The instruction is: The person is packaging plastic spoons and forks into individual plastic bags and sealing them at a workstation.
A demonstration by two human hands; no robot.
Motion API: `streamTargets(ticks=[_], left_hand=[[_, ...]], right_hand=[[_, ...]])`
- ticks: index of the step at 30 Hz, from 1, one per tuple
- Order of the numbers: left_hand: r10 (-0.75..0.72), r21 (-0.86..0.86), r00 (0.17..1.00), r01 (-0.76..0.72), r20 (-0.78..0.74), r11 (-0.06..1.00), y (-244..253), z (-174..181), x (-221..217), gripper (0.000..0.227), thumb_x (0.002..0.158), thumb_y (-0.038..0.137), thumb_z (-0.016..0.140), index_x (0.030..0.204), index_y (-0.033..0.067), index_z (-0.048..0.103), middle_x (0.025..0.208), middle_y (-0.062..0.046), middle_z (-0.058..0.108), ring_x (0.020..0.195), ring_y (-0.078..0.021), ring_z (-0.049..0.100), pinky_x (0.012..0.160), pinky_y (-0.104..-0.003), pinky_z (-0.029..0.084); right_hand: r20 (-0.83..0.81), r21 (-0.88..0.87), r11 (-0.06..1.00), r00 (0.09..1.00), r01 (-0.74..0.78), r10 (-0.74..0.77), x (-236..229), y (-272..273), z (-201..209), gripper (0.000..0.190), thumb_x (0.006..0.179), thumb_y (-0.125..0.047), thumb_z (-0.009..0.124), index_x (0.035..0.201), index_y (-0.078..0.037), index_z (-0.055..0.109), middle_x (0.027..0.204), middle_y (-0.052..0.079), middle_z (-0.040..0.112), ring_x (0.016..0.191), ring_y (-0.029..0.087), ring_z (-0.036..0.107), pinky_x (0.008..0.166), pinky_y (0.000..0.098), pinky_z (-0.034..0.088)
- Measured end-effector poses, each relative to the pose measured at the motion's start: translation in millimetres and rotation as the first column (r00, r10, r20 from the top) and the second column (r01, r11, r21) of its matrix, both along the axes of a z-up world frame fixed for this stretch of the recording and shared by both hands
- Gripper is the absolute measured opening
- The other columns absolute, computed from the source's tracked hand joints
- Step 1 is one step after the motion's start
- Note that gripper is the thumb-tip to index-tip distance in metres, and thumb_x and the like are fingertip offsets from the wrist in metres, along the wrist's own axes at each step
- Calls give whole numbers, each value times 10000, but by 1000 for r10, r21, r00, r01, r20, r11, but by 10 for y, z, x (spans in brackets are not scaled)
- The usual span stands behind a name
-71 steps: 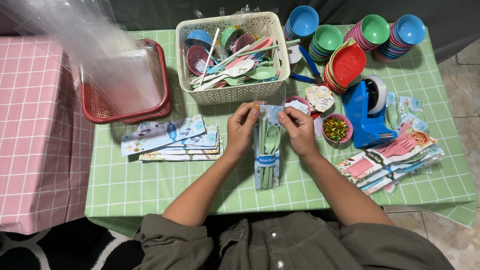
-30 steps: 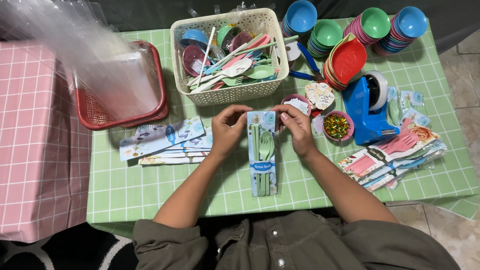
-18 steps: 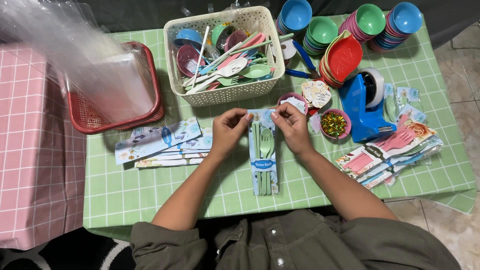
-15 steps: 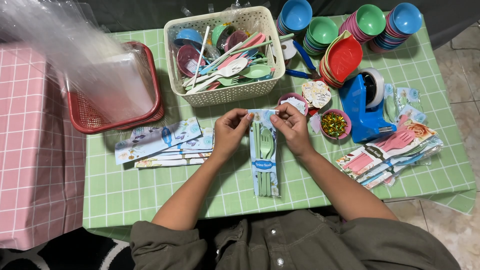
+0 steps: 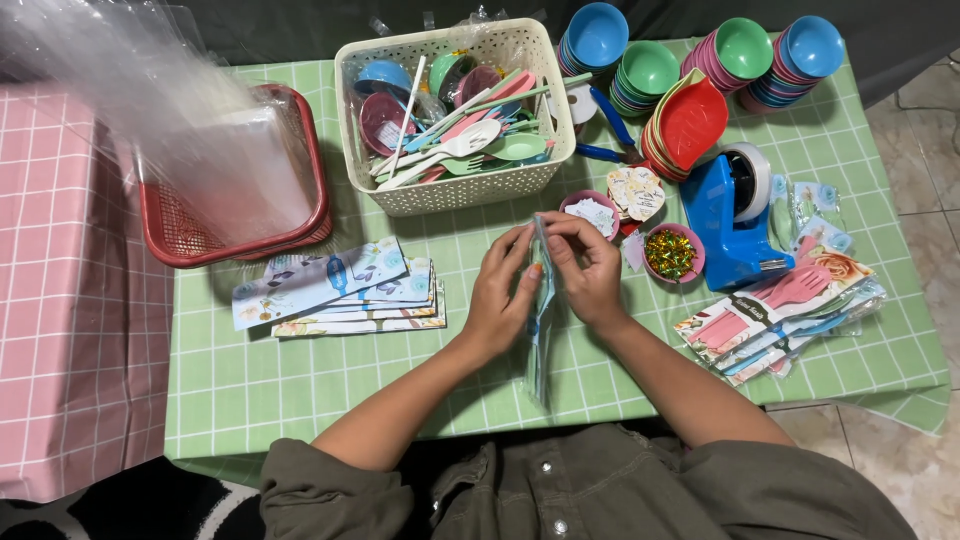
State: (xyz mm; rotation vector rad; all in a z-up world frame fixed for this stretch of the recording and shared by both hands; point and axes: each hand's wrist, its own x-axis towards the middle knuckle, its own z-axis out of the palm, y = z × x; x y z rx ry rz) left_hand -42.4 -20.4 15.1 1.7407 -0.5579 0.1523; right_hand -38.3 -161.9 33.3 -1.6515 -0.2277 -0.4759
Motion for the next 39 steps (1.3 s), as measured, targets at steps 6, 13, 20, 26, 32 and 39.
streamTargets(ticks=[6, 13, 20, 26, 32, 39], left_hand=[[-79, -325, 938, -38, -338, 945, 30, -528, 172, 445, 1085, 364, 416, 1343, 64, 621, 1240, -115, 664, 1158, -153, 549, 1033, -406, 439], [-13, -411, 840, -252, -542, 876, 34, -521, 340, 259, 1042, 305, 547, 960, 89, 664, 708, 14, 645, 632, -52, 601, 571, -204, 493], [84, -363, 781, -380, -619, 851, 39, -810, 395, 222, 1023, 253, 534, 971, 75, 655, 733, -14, 640, 667, -83, 591, 642, -245, 485], [109, -350, 800, -375, -590, 859, 79, -786, 460, 197, 994, 233, 545, 909, 81, 637, 683, -3, 588, 616, -89, 552, 582, -246, 465], [129, -370, 826, -378, -549, 848, 57, -370, 272, 181, 979, 212, 534, 883, 85, 620, 661, -19, 569, 618, -101, 550, 574, -246, 457], [78, -580, 961, -223, -264, 783, 45, -188, 6, 177, 1012, 212, 515, 937, 85, 612, 744, -4, 595, 747, -58, 527, 696, -237, 465]], right_hand=[[227, -468, 881, 973, 64, 50, -18, 33, 13, 240, 942, -137, 683, 1169, -65, 716, 1217, 137, 678, 1103, 344, 636, 960, 451, 484], [244, -550, 833, 965, 56, 97, 37, 79, -99, 186, 940, -120, 682, 1108, -69, 743, 1157, 97, 699, 1068, 313, 633, 922, 428, 473], [280, -512, 850, 960, 119, 34, 178, -38, 177, 72, 934, -111, 721, 991, -132, 760, 951, 33, 724, 865, 279, 664, 831, 395, 468], [205, -555, 824, 979, 114, 3, 591, -115, 358, 73, 938, -134, 756, 997, -174, 771, 965, 3, 711, 898, 255, 634, 846, 377, 443], [190, -612, 789, 978, 50, 85, 1057, 185, 443, 67, 920, -173, 774, 983, -197, 774, 962, -4, 701, 920, 250, 605, 852, 393, 422], [83, -576, 788, 944, -216, 320, 1410, 454, 525, 93, 889, -126, 791, 976, -158, 792, 941, 45, 725, 851, 247, 608, 846, 400, 473]])
